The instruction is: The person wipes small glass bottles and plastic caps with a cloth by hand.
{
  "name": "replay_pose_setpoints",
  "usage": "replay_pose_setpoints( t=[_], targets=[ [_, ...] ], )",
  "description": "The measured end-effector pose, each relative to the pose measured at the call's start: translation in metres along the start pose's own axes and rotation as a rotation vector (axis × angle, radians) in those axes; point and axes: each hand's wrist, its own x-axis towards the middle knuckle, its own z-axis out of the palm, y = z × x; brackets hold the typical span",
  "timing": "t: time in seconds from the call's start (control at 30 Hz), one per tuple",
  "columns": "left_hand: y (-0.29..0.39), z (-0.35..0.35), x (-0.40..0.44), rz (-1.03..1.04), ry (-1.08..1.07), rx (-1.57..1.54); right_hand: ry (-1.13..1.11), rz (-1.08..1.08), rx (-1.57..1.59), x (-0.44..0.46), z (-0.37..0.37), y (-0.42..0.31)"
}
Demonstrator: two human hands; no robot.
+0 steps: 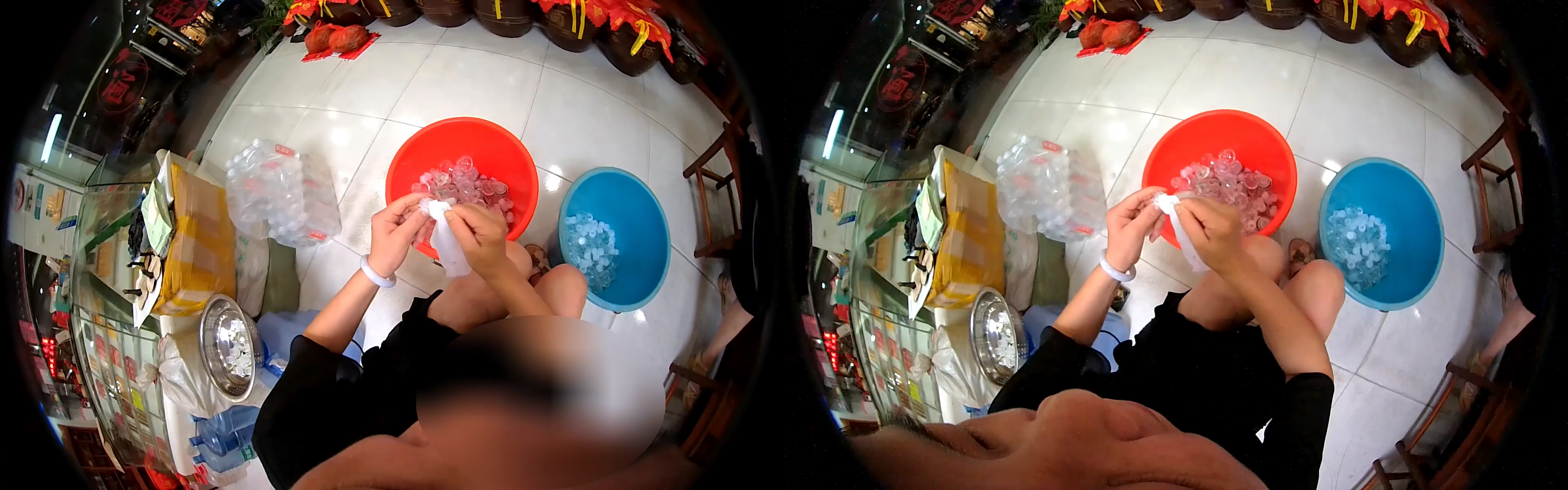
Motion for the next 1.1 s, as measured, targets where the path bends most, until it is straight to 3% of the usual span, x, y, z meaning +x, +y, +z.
replay_pose_setpoints(
  t=[0.17,0.23,0.53,0.77,0.93,1.1],
  targets=[
    [-0.002,-0.001,0.004,-0.074,0.008,-0.289,0.055,0.117,0.073,-0.002,0.001,0.006],
    [0.000,-0.004,0.005,-0.164,-0.094,-0.544,0.084,0.165,0.080,-0.003,0.001,0.010],
    [-0.001,-0.001,0.002,-0.241,-0.150,-0.846,0.062,0.101,0.046,0.002,-0.001,0.006],
    [0.005,0.011,0.001,-0.180,-0.118,-0.616,0.043,0.045,0.007,0.005,-0.004,0.004],
    [0.002,0.017,-0.004,0.083,0.074,-0.132,-0.003,-0.014,-0.039,0.006,-0.008,0.004],
    [-0.001,0.017,-0.007,0.130,0.113,-0.099,-0.040,-0.068,-0.030,0.004,-0.006,0.011]
  ],
)
